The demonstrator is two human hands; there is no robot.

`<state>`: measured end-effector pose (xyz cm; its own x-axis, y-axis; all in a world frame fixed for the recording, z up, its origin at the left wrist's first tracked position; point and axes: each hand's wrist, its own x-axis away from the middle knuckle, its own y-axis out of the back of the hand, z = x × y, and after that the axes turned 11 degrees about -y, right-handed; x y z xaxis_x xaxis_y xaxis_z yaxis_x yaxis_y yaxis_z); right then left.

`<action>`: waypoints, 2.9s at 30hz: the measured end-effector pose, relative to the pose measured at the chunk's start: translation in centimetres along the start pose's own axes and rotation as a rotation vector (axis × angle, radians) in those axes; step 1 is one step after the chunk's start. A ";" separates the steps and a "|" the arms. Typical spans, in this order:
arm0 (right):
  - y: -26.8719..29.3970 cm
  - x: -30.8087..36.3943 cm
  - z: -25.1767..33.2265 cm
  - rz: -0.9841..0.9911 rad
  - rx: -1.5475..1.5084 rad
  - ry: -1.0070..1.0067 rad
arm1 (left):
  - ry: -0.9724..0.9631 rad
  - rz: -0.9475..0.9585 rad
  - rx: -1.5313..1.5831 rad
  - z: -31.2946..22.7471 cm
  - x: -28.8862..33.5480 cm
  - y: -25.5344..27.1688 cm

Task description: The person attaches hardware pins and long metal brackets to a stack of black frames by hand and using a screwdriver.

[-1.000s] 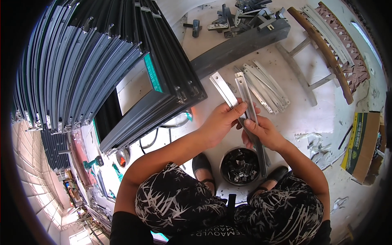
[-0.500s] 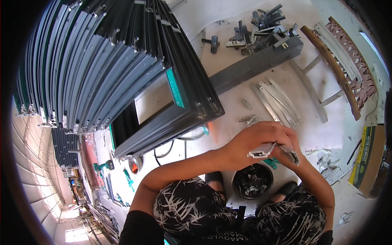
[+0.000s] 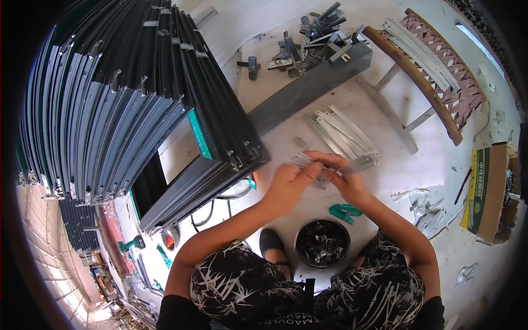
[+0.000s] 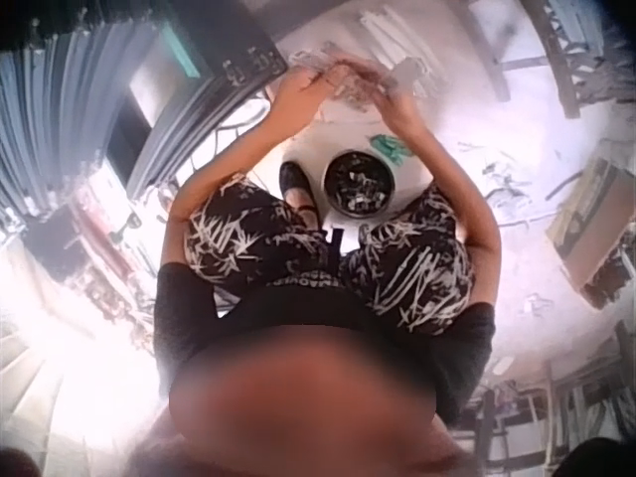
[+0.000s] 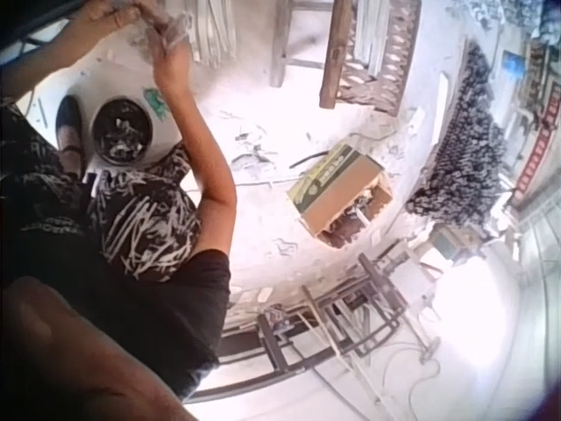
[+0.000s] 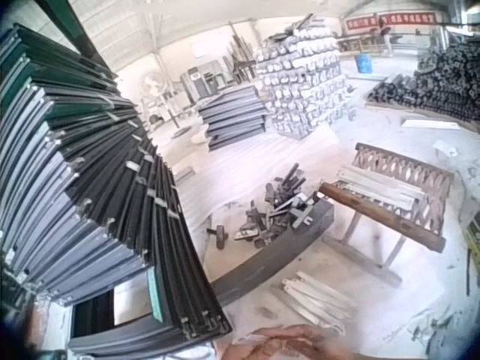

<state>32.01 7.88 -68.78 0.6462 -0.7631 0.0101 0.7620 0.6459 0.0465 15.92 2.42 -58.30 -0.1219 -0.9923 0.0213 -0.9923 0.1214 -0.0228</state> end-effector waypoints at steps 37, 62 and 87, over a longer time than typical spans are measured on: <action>0.9 1.7 3.5 -0.016 0.564 0.136 | 0.080 -0.197 -0.010 -1.8 0.2 1.0; 2.3 0.6 5.5 -0.242 0.243 -0.076 | 0.036 -0.256 -0.207 -1.1 1.1 2.3; -6.5 0.8 -3.2 0.509 -0.686 -1.167 | 0.621 -0.271 -0.777 5.6 9.0 5.0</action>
<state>27.73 3.11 -72.25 0.7017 0.1820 0.6888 0.5504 0.4754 -0.6863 9.97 -6.06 -63.79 0.3380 -0.8283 0.4468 -0.7000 0.0960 0.7076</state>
